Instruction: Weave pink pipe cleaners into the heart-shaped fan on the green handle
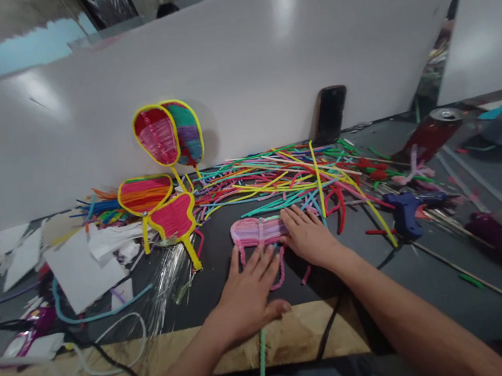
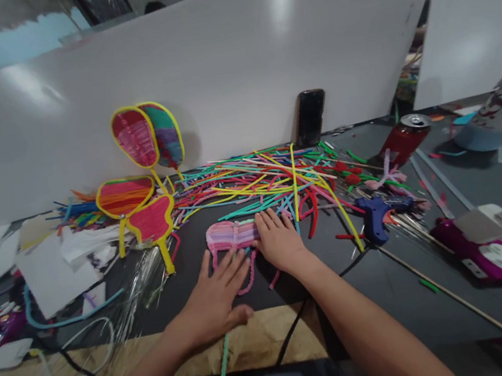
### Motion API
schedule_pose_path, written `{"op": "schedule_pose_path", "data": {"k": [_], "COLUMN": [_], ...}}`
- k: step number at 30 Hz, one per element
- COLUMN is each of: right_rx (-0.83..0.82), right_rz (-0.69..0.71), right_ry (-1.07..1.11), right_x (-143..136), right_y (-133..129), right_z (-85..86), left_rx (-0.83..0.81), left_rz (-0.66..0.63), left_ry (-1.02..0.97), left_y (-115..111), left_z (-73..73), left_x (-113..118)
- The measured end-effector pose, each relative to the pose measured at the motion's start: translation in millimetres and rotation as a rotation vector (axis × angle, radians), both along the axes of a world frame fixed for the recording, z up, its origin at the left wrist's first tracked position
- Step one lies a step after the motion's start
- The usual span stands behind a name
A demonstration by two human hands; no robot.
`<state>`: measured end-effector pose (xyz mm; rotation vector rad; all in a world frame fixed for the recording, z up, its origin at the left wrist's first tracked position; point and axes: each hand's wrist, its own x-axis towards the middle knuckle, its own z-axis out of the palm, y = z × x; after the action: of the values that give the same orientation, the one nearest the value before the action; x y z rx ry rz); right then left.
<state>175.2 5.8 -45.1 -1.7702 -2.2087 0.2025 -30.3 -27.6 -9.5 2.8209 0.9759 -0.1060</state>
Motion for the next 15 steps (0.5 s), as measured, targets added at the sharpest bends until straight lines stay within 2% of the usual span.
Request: {"op": "schedule_pose_path", "data": {"k": [2, 5, 9, 11, 15], "right_rx": [0.004, 0.047, 0.122, 0.118, 0.045], "right_rz": [0.006, 0.003, -0.036, -0.063, -0.134], "right_ry": [0.048, 0.238, 0.419, 0.607, 1.116], "right_x": [-0.3, 0.8, 5.4, 7.8, 8.7], "right_y": [1.1, 4.9, 11.3, 13.4, 14.4], "right_z": [1.0, 5.5, 12.8, 14.8, 18.6], "left_rx": [-0.045, -0.078, -0.022, 0.042, 0.068], "left_rz": [-0.026, -0.018, -0.002, 0.061, 0.303], "left_ry": [0.008, 0.011, -0.035, -0.092, -0.255], "left_y": [-8.0, -12.9, -14.4, -14.8, -11.3], "left_z": [0.0, -1.5, -5.7, -7.0, -1.2], "left_x": [3.3, 4.6, 2.7, 1.2, 1.1]}}
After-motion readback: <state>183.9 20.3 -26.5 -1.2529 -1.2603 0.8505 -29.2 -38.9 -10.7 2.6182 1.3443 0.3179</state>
